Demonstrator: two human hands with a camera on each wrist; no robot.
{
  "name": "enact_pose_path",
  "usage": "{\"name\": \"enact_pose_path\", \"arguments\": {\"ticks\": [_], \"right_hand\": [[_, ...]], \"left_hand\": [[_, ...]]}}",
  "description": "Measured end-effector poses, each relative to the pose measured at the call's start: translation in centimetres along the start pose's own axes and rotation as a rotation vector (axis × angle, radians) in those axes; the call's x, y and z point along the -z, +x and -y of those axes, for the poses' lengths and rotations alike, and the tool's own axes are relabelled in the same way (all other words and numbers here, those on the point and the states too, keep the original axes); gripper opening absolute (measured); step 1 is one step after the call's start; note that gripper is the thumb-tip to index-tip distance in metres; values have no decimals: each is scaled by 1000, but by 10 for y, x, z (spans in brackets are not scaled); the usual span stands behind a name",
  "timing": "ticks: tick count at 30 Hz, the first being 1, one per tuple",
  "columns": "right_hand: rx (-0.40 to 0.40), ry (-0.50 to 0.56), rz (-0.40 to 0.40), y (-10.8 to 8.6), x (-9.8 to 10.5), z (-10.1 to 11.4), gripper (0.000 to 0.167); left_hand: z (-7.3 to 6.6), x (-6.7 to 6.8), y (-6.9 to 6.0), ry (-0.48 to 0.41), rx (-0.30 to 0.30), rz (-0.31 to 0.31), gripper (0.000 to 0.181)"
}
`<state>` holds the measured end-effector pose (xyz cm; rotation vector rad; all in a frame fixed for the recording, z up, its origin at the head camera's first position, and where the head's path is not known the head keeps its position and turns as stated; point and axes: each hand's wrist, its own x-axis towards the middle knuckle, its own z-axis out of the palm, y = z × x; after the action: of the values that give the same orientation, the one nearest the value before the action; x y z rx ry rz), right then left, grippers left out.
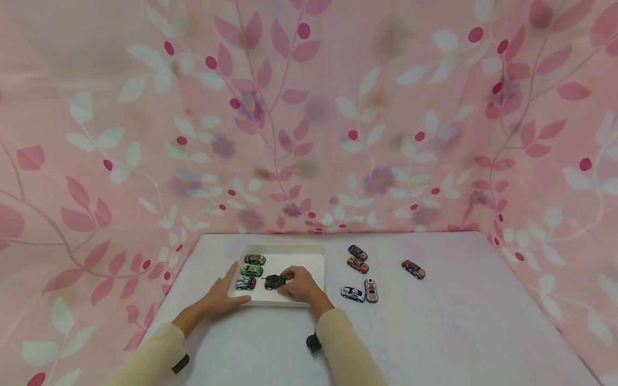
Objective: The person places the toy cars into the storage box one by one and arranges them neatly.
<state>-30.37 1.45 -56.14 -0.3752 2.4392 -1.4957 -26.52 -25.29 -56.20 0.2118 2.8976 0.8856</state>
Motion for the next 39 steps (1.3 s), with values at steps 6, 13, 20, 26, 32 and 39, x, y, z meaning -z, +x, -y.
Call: {"name": "enact_pose_path", "arguments": {"ticks": [6,13,20,26,32,39], "right_hand": [[4,-16,-11,8,8,5,43],[-14,23,-16,16,16,11,58],[-41,67,-23,17,20,13,76],[-45,110,-17,10,19,10,72],[-34,98,-37,2,14,4,71],[-34,95,-42,0,4,2,72]], "left_hand": [[-4,8,9,-3,-15,-17,122],[-7,11,19,-6,-21,-22,122],[-8,12,21,7,-43,-48,122],[-5,3,18,-38,-28,-50,122],[-4,-5,11,-26,-30,-56,121],[-1,-1,3,-5,-31,-61,120]]}}
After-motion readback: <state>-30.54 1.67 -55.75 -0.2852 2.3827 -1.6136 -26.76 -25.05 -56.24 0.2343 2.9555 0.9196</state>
